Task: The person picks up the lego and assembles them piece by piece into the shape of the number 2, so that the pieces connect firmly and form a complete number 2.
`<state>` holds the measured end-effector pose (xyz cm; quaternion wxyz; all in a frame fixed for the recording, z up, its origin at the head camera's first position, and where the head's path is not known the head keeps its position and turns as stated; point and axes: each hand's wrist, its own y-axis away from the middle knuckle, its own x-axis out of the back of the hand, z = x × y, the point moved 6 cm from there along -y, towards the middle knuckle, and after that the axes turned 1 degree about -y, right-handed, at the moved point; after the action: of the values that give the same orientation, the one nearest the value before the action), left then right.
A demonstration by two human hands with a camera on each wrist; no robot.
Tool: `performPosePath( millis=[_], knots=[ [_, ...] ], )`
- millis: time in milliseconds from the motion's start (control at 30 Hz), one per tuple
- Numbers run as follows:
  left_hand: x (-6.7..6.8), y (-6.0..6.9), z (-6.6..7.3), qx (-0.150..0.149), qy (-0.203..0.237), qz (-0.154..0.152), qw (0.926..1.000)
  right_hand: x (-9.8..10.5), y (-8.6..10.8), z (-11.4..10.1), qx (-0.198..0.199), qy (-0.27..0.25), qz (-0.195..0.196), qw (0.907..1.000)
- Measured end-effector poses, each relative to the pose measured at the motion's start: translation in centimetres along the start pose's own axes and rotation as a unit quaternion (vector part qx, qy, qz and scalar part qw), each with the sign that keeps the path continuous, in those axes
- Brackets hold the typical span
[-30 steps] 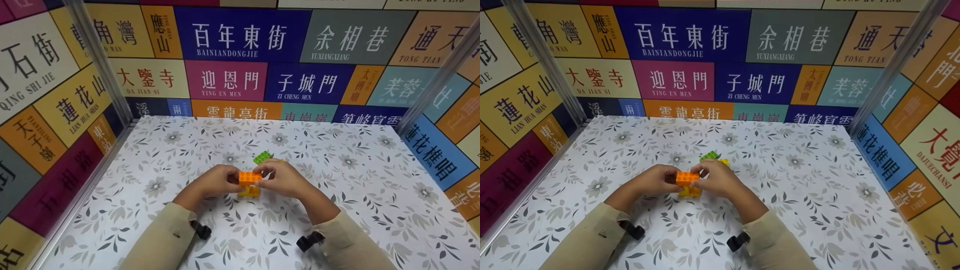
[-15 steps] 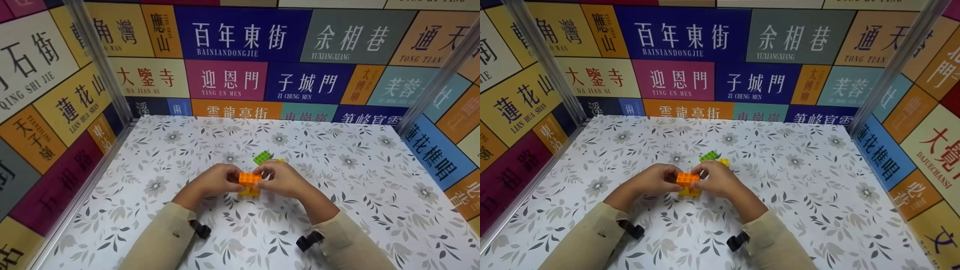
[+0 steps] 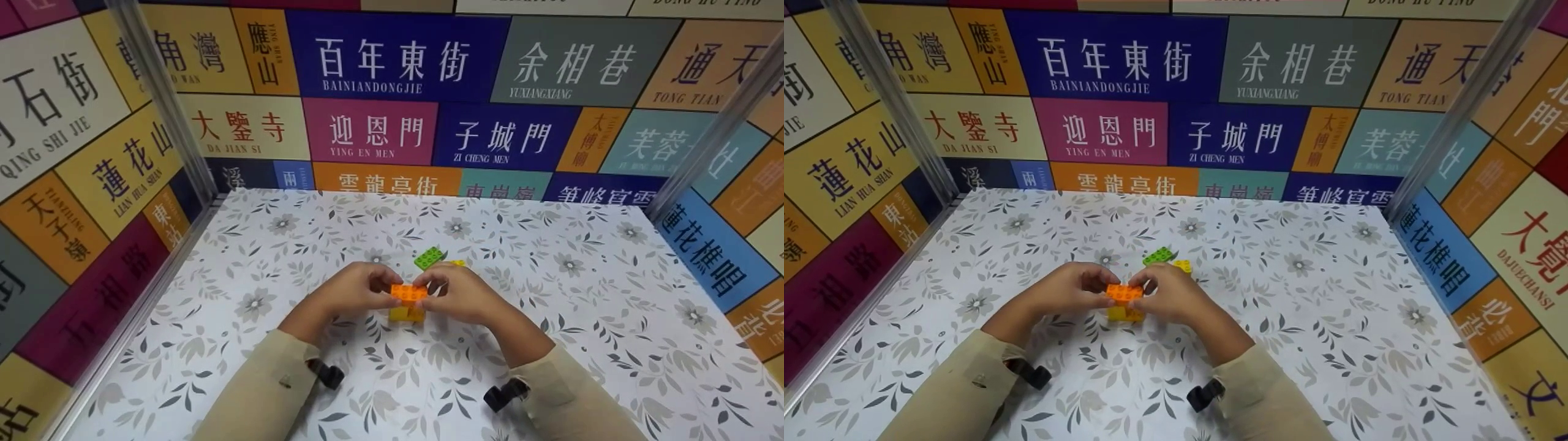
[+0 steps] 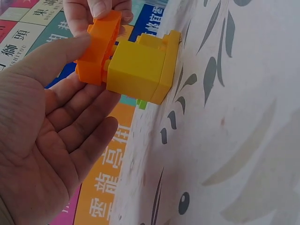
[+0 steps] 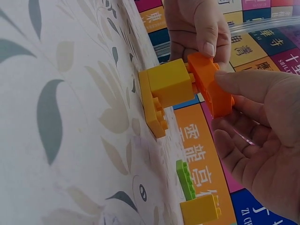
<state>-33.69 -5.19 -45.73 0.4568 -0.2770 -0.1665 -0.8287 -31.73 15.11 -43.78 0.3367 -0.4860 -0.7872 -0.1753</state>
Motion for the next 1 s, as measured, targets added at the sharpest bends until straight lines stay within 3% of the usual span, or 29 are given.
performPosePath(
  millis=[567, 1000],
  knots=[
    [-0.19, -0.1, -0.27, 0.02, -0.01, 0.001, 0.9998, -0.29, -0.1, 0.29, -0.001, -0.006, -0.005, 1.0],
    [-0.17, 0.22, 0.28, 0.049, -0.012, 0.006, 0.9987, -0.38, -0.23, 0.59, -0.012, 0.002, -0.011, 0.9999]
  ],
)
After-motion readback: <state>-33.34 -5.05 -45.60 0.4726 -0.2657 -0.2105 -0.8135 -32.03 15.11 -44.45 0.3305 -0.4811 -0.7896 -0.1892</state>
